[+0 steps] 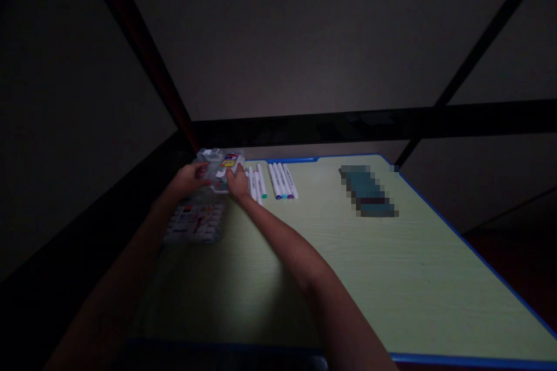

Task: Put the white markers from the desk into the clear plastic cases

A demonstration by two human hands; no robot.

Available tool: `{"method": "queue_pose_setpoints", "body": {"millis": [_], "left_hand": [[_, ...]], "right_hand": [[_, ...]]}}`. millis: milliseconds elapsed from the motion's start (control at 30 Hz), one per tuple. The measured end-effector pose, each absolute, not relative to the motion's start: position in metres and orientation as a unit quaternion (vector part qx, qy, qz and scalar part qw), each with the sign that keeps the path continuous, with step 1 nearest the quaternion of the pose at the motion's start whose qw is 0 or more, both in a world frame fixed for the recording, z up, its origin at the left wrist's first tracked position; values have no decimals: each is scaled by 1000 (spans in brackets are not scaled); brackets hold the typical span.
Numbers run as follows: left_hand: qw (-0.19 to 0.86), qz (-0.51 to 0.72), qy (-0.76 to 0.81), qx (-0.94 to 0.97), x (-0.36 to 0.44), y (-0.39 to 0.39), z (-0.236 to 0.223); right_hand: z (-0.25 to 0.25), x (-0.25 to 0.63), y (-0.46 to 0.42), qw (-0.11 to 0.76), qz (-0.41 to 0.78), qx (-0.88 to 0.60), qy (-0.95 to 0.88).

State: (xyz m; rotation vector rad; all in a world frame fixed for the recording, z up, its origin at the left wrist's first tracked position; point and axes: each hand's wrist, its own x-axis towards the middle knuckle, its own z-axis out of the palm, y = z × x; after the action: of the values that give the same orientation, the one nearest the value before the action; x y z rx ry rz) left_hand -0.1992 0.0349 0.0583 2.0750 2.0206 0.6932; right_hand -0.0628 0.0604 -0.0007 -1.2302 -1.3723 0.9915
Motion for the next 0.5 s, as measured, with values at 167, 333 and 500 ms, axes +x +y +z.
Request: {"method": "queue_pose_setpoints", "body": {"millis": [167,333,500], "left_hand": [[-63,160,744,646,-204,21,58],[-47,78,780,619,-203,20,50],[-42,54,794,604,-197,22,53]], "right_hand": [[-4,-62,60,498,413,-510,-567],[-3,-61,58,492,422,-513,-562],[1,-60,56,485,433,-511,-562]]}}
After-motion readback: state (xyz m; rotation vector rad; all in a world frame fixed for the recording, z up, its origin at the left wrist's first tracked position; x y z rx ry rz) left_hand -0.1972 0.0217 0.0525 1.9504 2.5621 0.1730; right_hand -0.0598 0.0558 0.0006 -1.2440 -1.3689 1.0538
